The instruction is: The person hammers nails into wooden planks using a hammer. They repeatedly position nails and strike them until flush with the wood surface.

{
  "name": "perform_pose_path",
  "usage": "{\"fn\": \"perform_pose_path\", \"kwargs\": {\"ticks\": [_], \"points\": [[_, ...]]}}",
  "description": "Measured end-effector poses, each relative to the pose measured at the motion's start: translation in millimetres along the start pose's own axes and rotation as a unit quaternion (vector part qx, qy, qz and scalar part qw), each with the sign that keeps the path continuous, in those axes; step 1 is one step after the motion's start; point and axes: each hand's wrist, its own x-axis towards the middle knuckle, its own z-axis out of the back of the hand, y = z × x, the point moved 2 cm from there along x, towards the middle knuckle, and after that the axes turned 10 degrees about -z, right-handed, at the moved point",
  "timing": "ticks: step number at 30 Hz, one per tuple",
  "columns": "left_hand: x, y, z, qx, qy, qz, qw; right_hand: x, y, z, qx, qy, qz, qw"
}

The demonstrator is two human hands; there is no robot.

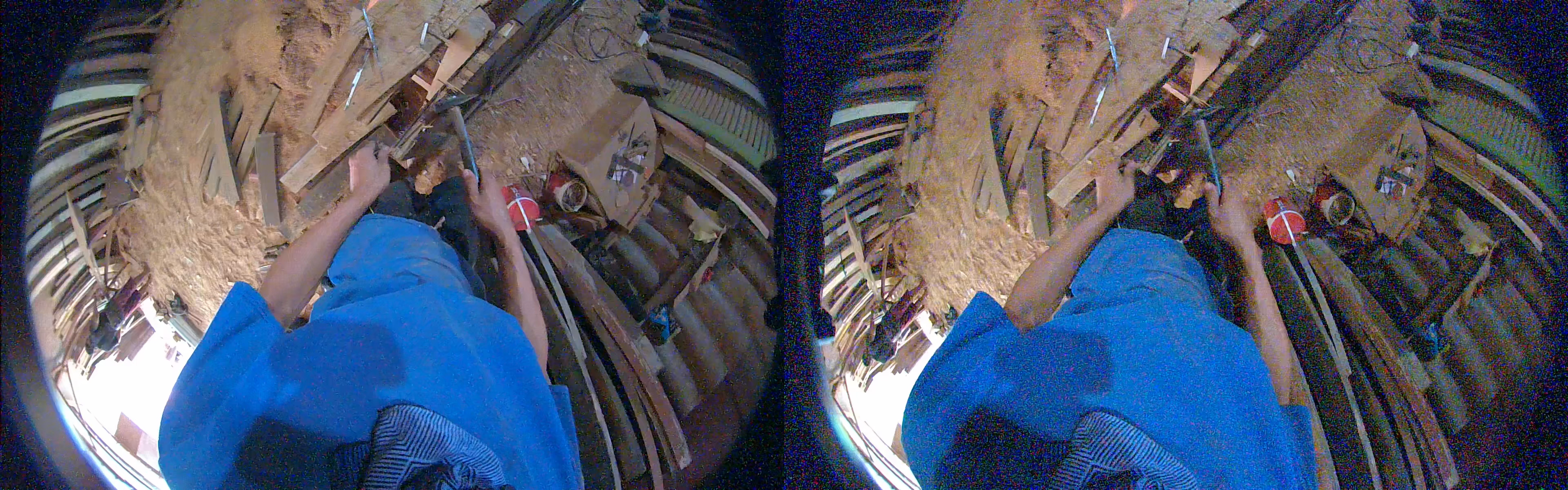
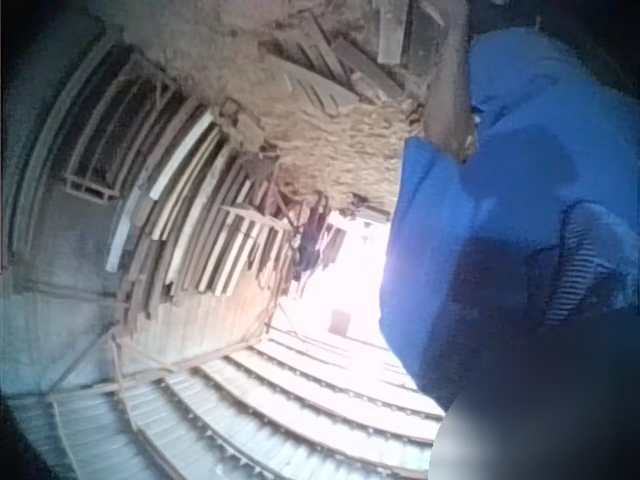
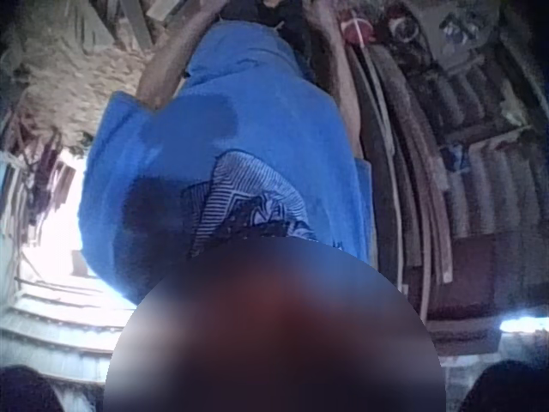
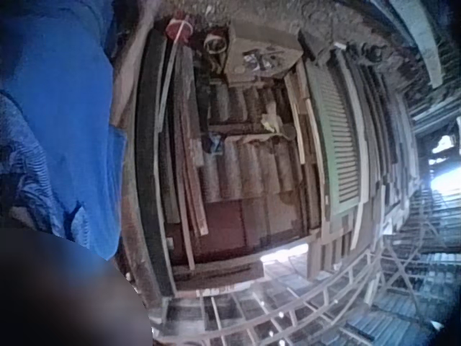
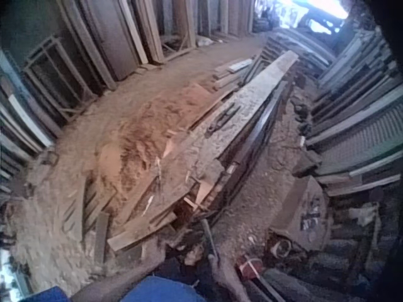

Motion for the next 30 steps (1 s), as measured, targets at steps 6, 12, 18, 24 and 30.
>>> {"fn": "perform_pose_path", "kwargs": {"ticks": [6,12,18,24,30], "points": [[-12.9,2.5,23.8,-0.183,0.033,0.089,0.978,-6.4,7.5,-1.2,0.072,0.027,-0.024,0.997],[-0.2,18.2,-22.0,-0.258,0.195,0.366,0.873,-3.0,3.3,-3.4,0.016,0.044,-0.06,0.997],[-1.4,22.1,-35.0,-0.185,0.11,0.334,0.918,-2.5,-2.5,-7.4,0.005,0.021,-0.03,0.999],[22.5,-9.9,8.6,-0.251,0.128,0.105,0.954,-5.8,1.1,-4.6,0.065,0.058,-0.071,0.994],[74.9,-51.7,17.6,-0.132,0.101,-0.116,0.979,-11.4,-2.0,-2.5,0.096,0.045,-0.073,0.992]]}}
